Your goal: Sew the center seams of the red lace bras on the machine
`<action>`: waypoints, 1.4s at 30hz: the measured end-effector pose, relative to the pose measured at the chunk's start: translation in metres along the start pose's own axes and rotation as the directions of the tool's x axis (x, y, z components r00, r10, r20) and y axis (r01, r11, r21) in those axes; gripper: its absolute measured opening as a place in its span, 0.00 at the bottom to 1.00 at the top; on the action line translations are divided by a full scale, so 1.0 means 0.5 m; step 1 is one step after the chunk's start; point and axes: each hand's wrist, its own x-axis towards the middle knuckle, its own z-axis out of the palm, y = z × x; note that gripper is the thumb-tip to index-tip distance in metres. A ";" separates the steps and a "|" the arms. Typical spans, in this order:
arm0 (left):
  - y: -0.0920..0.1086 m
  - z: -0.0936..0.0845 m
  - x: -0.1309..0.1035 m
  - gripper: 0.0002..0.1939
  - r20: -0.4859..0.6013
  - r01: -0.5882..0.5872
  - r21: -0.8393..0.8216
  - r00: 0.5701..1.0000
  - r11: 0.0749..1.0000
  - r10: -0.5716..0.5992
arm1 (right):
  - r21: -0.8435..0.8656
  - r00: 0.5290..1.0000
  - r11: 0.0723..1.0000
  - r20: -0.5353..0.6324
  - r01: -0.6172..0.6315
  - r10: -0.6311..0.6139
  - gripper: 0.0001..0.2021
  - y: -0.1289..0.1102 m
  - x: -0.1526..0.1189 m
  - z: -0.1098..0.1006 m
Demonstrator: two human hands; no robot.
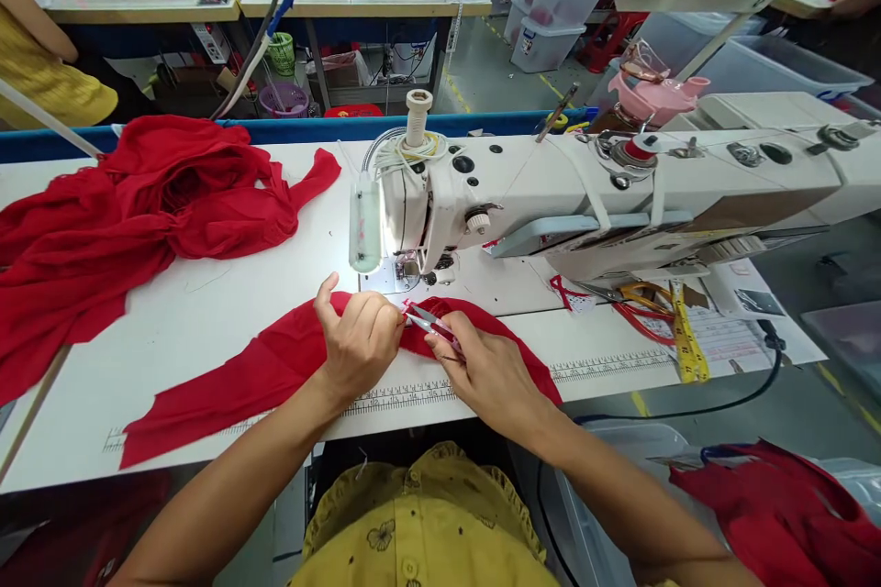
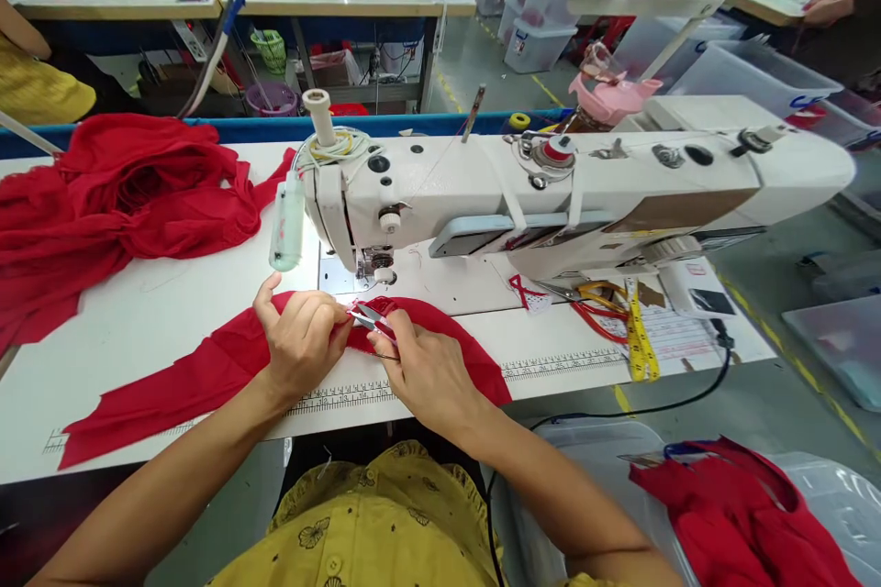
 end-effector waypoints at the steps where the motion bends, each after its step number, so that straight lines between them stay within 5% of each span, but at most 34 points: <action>1: 0.000 0.000 0.000 0.09 0.001 -0.003 0.004 1.000 1.000 0.003 | 0.008 1.000 1.000 0.004 0.000 0.000 0.15 0.000 -0.001 -0.003; 15: 0.005 -0.001 -0.004 0.11 0.007 -0.045 0.045 0.999 0.998 0.045 | -0.104 0.991 0.994 -0.124 0.030 -0.043 0.19 0.006 0.006 0.013; 19: -0.008 0.011 -0.004 0.11 0.087 0.119 -0.023 0.989 0.993 -0.117 | -0.321 0.969 0.931 -0.224 -0.172 0.102 0.20 0.053 0.026 -0.007; 22: -0.028 0.027 -0.004 0.10 0.217 0.319 -0.050 0.928 0.946 -0.301 | -0.466 0.942 0.827 -0.259 -0.315 0.213 0.19 0.098 0.050 -0.031; 25: -0.042 0.037 -0.007 0.21 0.261 0.369 0.053 0.892 0.928 -0.370 | -0.465 0.932 0.838 -0.340 -0.285 0.129 0.18 0.108 0.052 -0.043; 27: -0.042 0.036 -0.009 0.22 0.155 0.319 0.126 0.929 0.939 -0.337 | -0.381 0.936 0.916 -0.352 -0.129 -0.014 0.17 0.091 0.036 -0.033; 29: -0.036 0.030 -0.012 0.13 0.079 0.212 0.104 0.972 0.972 -0.220 | -0.280 0.943 0.953 -0.271 0.114 -0.192 0.18 0.068 0.014 -0.009; 32: -0.027 0.021 -0.016 0.14 0.259 -0.005 -0.120 0.965 0.993 0.036 | -0.181 0.938 0.941 -0.144 0.287 -0.314 0.18 0.052 -0.007 0.031; 36: -0.022 0.016 -0.034 0.18 0.488 0.020 -0.319 0.861 0.948 0.146 | -0.179 0.950 0.946 -0.108 0.271 -0.293 0.16 0.085 0.001 0.037; 42: 0.001 -0.005 -0.070 0.22 0.542 0.104 -0.254 0.839 0.962 0.053 | -0.472 0.993 0.881 -0.115 -0.027 -0.031 0.20 0.124 0.036 -0.029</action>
